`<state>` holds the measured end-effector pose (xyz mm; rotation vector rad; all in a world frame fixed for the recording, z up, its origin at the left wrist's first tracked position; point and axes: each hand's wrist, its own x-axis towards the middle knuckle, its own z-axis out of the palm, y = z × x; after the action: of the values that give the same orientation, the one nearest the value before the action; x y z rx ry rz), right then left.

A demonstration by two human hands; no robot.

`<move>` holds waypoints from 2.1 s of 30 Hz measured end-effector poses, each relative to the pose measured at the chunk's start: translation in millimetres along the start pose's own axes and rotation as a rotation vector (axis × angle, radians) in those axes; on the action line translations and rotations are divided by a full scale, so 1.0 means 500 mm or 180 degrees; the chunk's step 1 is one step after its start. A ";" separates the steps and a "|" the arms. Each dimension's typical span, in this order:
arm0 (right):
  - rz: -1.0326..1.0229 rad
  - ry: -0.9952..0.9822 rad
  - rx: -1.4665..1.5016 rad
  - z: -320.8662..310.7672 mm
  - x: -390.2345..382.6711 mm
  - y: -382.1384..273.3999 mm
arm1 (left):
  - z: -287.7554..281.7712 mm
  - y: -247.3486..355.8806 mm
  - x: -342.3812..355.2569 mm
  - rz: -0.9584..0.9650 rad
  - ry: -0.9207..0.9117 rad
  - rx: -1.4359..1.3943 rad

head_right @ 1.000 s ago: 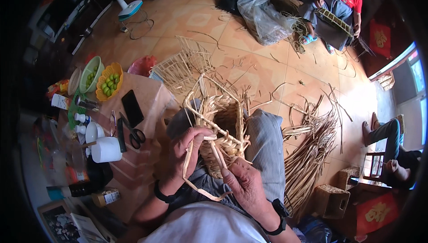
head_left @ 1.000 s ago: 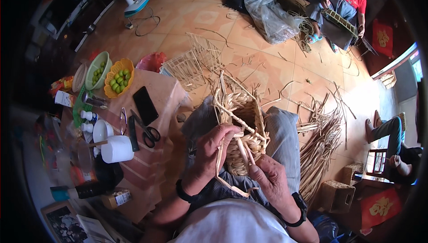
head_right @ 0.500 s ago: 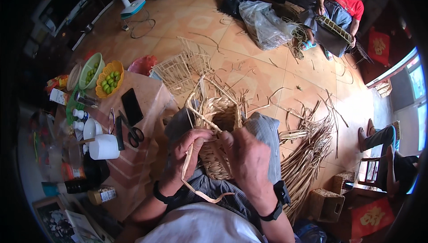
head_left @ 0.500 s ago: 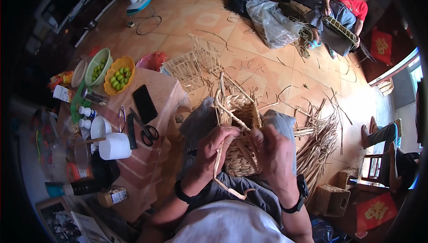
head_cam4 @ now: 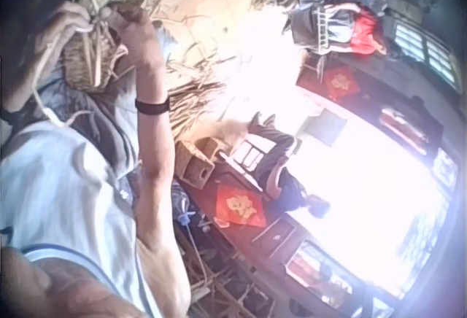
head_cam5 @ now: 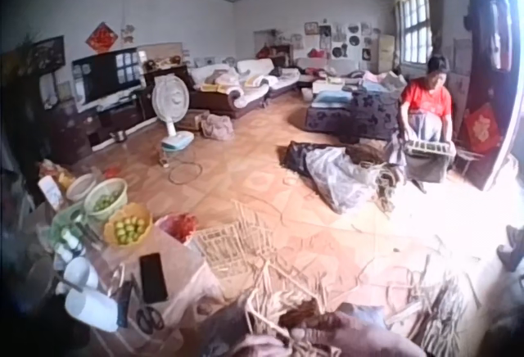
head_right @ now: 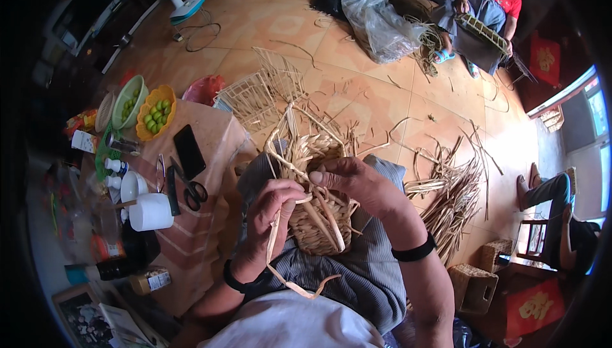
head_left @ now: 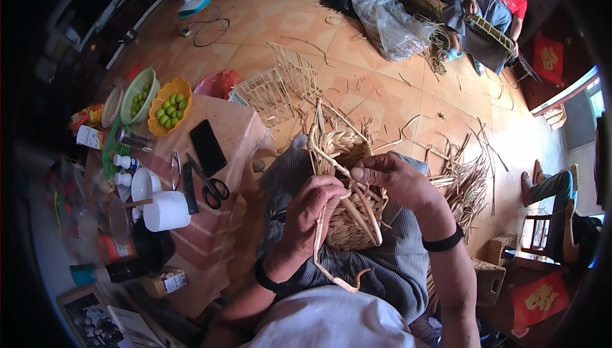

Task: The recorder is weaving a basket using dried plant fibers.

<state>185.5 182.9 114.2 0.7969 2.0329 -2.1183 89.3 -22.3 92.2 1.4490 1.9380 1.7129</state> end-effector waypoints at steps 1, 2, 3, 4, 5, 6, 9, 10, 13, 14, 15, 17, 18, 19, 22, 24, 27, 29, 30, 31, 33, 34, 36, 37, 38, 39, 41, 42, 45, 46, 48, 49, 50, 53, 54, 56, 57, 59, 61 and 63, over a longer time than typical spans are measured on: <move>-0.0014 -0.0168 0.0240 -0.010 0.014 0.020 | 0.000 -0.001 -0.001 -0.0010 -0.0038 0.0001; -0.0032 -0.0331 0.0482 -0.017 0.023 0.031 | 0.000 -0.002 -0.002 -0.0122 -0.0050 -0.0089; -0.0030 -0.0313 0.0513 -0.022 0.028 0.030 | 0.001 -0.001 -0.002 -0.0228 -0.0056 -0.0178; 0.0012 -0.0475 0.0588 -0.027 0.033 0.028 | 0.002 0.002 -0.001 -0.0229 -0.0094 -0.0178; 0.0049 -0.0637 0.0664 -0.031 0.034 0.028 | 0.003 0.006 0.001 -0.0294 -0.0053 -0.0365; 0.0001 -0.0616 0.0753 -0.023 0.032 0.016 | 0.003 0.007 0.001 -0.0359 0.0000 -0.0539; 0.0038 -0.0551 0.0839 -0.015 0.048 0.028 | 0.003 0.005 -0.005 -0.0519 -0.0014 -0.0590; 0.0016 -0.0526 0.0857 -0.014 0.050 0.034 | 0.006 0.005 -0.004 -0.0498 -0.0046 -0.0588; -0.0168 -0.0450 0.0910 -0.006 0.066 0.055 | 0.013 0.005 -0.001 -0.0442 -0.0018 -0.0394; -0.0616 -0.0015 -0.0179 0.002 0.083 0.058 | 0.012 0.001 0.000 -0.0294 0.0016 -0.0200; -0.1027 0.0430 -0.1266 0.014 0.094 0.055 | 0.009 0.000 -0.001 -0.0160 0.0041 -0.0014; -0.0886 0.0756 -0.1554 0.018 0.098 0.019 | 0.005 0.009 0.006 -0.0187 0.0026 0.0061; -0.0942 0.1208 -0.1397 0.013 0.112 0.030 | 0.007 0.014 0.009 -0.0228 0.0047 0.0164; -0.1012 0.1645 -0.1237 0.008 0.129 0.046 | 0.010 0.017 0.013 -0.0204 0.0036 0.0146; -0.0838 0.0944 -0.0355 0.007 0.113 0.051 | 0.000 0.016 0.010 -0.0297 0.0012 0.0024; -0.0301 -0.0066 0.0002 0.009 0.048 -0.007 | -0.005 0.016 0.003 -0.0446 -0.0036 -0.0243; -0.1172 -0.0274 0.0008 0.006 0.053 0.054 | 0.002 0.008 -0.004 -0.0436 -0.0075 -0.0603; -0.0956 -0.0359 0.0096 0.003 0.075 0.068 | 0.001 -0.002 -0.005 -0.0415 -0.0106 -0.0723; -0.1067 0.0061 -0.0492 0.010 0.084 0.066 | 0.000 -0.005 -0.007 -0.0385 -0.0113 -0.0687; -0.1170 0.0484 -0.1077 0.018 0.093 0.067 | -0.001 -0.006 -0.008 -0.0357 -0.0123 -0.0649; -0.1489 0.0913 -0.1661 0.026 0.112 0.081 | -0.003 0.001 -0.008 -0.0444 -0.0124 -0.0594; -0.1504 0.1099 -0.2164 0.024 0.118 0.080 | -0.004 0.005 -0.006 -0.0530 -0.0122 -0.0543; -0.1503 0.1423 -0.2984 0.011 0.130 0.076 | -0.005 0.015 0.003 -0.0523 -0.0136 -0.0492; -0.1491 0.1421 -0.2975 0.003 0.133 0.078 | -0.005 0.019 0.006 -0.0515 -0.0146 -0.0443; -0.1603 0.1565 -0.3188 -0.004 0.134 0.081 | -0.004 0.020 0.008 -0.0525 -0.0158 -0.0446; -0.1733 0.1702 -0.3404 -0.005 0.136 0.081 | -0.005 0.022 0.009 -0.0465 -0.0102 -0.0279; -0.1781 0.1609 -0.3581 0.000 0.131 0.081 | -0.006 0.028 0.009 -0.0406 -0.0048 -0.0110; -0.1692 0.1454 -0.3606 -0.005 0.130 0.086 | -0.004 0.031 0.011 -0.0441 0.0008 0.0009; -0.1885 0.1578 -0.3602 -0.012 0.152 0.103 | 0.006 0.024 0.009 -0.0553 0.0146 0.0083; -0.2175 0.1841 -0.3570 -0.016 0.160 0.106 | 0.011 0.020 0.007 -0.0638 0.0237 0.0046; -0.2009 0.1952 -0.2976 -0.011 0.175 0.099 | 0.015 0.014 -0.001 -0.0520 0.0227 0.0065; -0.1849 0.2026 -0.2370 -0.011 0.181 0.088 | 0.013 0.013 -0.002 -0.0413 0.0231 0.0104; -0.1066 0.1651 -0.1381 -0.035 0.185 0.071 | 0.007 0.013 0.004 -0.0202 0.0048 0.0136; -0.1050 0.0692 0.2141 -0.068 0.163 0.047 | -0.009 0.023 -0.009 -0.0160 -0.0088 0.0435; -0.1009 0.0475 0.2636 -0.068 0.138 0.022 | -0.019 0.005 -0.019 0.0078 -0.0204 0.0514; -0.1168 0.0142 0.2412 -0.106 0.106 0.032 | -0.010 0.006 -0.019 0.0073 -0.0161 0.0546; -0.1190 0.0128 0.2127 -0.104 0.078 0.028 | -0.010 0.008 -0.021 0.0053 -0.0146 0.0600; -0.1049 0.0108 0.1299 -0.080 0.034 0.028 | -0.018 0.011 -0.012 0.0116 -0.0147 0.0604; -0.0883 0.0030 0.0312 -0.071 0.014 0.063 | -0.021 0.006 -0.007 0.0251 -0.0168 0.0645; -0.1005 -0.0076 0.0059 -0.061 0.009 0.088 | -0.019 0.002 -0.005 0.0302 -0.0078 0.0714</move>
<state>209.2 208.7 73.3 0.4738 2.2568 -2.2918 84.6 -30.6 95.2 1.6532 2.1380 1.5462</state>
